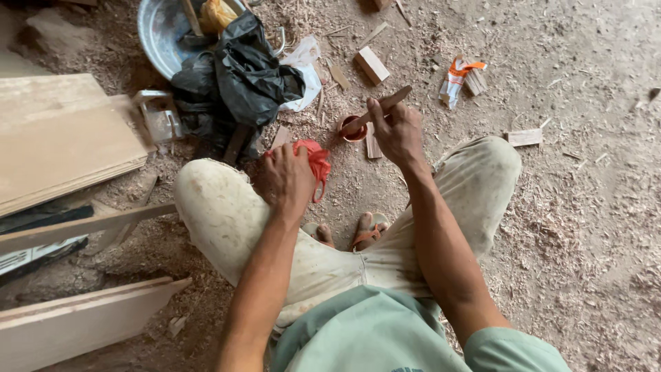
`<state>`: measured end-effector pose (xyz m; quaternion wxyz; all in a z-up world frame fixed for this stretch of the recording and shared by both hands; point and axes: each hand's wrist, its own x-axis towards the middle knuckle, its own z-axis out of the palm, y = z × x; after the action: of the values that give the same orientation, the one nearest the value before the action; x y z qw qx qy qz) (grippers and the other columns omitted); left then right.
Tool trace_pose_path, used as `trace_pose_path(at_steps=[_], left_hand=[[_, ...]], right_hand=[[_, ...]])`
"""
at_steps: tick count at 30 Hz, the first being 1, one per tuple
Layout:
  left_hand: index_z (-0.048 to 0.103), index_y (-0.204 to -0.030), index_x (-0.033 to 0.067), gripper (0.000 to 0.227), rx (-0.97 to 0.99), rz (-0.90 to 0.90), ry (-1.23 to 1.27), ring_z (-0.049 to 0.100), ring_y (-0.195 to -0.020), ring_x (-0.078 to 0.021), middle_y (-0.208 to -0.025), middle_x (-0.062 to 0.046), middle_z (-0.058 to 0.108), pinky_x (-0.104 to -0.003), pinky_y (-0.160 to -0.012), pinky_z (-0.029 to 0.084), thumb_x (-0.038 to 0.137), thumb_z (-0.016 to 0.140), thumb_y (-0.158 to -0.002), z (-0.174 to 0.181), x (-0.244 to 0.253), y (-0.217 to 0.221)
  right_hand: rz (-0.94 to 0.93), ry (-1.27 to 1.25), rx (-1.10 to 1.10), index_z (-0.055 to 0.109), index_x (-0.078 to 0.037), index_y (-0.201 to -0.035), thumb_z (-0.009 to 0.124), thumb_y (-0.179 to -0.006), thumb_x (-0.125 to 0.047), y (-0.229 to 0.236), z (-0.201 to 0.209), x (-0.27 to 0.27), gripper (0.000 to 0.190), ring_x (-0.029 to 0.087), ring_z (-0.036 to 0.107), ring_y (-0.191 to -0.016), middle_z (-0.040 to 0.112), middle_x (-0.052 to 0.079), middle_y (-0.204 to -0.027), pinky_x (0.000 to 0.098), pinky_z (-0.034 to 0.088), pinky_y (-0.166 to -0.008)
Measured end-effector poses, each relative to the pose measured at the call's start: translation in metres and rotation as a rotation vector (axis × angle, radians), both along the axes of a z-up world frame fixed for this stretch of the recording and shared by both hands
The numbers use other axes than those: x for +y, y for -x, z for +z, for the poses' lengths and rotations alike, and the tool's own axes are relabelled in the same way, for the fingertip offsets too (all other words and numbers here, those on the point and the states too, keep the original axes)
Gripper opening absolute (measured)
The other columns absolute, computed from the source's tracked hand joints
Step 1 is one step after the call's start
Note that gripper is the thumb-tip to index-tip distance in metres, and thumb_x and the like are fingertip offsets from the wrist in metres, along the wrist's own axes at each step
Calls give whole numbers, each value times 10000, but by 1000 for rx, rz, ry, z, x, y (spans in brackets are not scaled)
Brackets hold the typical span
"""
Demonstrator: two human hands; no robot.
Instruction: The person sits on the floor and mixes a reddish-brown substance in a small container using a wooden stick. They add a white powder from a plastic bag and a liquid from a small bottle, stirring the mixture thoroughly.
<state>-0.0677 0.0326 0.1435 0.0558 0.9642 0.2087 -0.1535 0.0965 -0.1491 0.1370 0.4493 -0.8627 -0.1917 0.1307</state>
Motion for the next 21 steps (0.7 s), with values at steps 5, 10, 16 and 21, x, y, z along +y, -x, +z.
trace_pose_path(at_steps=[5, 10, 16, 21], left_hand=[[751, -1016, 93, 170, -267, 275, 122, 649, -957, -352, -1012, -140, 689, -488, -800, 515, 146, 679, -871, 17, 27, 19], [750, -1031, 120, 152, -412, 321, 173, 667, -969, -354, -1054, -117, 734, -475, -806, 524, 162, 683, -901, 33, 30, 24], [742, -1048, 118, 200, -409, 306, 241, 691, -958, -345, -1033, -122, 745, -471, -837, 532, 116, 667, -863, 32, 30, 25], [714, -1088, 104, 212, -371, 374, 303, 661, -996, -367, -1070, -138, 722, -490, -850, 512, 170, 703, -886, 35, 35, 24]], right_hand=[[274, -197, 250, 770, -64, -1020, 569, -1100, -293, 19, 2, 20, 314, 101, 606, -529, 732, 80, -758, 283, 506, -434], [467, -201, 29, 786, -125, -1090, 605, -1058, -310, 57, -26, 53, 260, 138, 629, -523, 787, 66, -836, 319, 488, -434], [580, 28, -4, 787, -199, -1138, 619, -1012, -368, 81, -62, 69, 269, 135, 616, -477, 786, 52, -814, 343, 492, -414], [489, 7, 208, 797, -196, -1088, 588, -1013, -405, 56, -45, 62, 305, 135, 640, -498, 799, 40, -855, 319, 505, -429]])
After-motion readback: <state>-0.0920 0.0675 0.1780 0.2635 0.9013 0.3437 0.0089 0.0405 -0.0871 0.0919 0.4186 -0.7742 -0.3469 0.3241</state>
